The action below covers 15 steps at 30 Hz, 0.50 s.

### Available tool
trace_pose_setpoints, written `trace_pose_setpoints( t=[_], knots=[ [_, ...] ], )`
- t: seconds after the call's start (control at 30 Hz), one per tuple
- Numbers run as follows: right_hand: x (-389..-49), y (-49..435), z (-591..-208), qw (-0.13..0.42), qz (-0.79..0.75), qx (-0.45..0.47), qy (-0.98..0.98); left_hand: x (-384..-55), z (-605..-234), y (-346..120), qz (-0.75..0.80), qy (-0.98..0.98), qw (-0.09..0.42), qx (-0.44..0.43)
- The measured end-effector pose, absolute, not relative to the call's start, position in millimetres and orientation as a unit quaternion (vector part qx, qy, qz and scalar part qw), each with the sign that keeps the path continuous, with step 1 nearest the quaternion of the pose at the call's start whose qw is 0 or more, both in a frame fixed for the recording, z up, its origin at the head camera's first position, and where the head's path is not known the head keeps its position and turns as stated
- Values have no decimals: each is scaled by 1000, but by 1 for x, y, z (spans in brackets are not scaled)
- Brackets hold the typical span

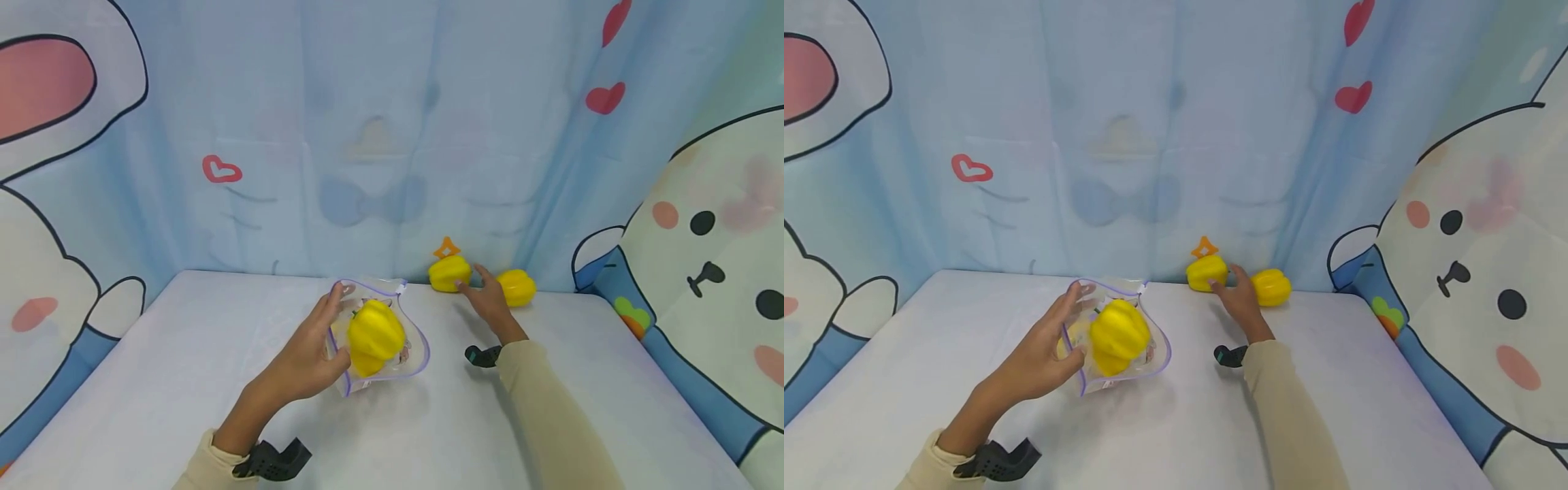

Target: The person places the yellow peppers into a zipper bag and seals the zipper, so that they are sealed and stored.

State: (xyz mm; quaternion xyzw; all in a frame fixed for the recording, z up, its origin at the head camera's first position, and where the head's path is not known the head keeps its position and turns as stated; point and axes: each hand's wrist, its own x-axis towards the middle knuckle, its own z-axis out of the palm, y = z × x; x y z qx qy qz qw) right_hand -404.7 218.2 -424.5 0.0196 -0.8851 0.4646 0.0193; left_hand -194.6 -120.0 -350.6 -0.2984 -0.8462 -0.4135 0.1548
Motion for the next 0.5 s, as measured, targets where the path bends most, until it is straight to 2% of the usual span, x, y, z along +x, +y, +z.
trace_pose_setpoints(
  t=[0.17, 0.5],
  knots=[
    [-415, 220, -424, -14, 483, -5, -876, -195, -350, -122, -417, -845, 158, -296],
    [-429, 218, -432, -33, 490, -17, -871, -196, -351, -122, -414, -846, 157, -298]
  ],
)
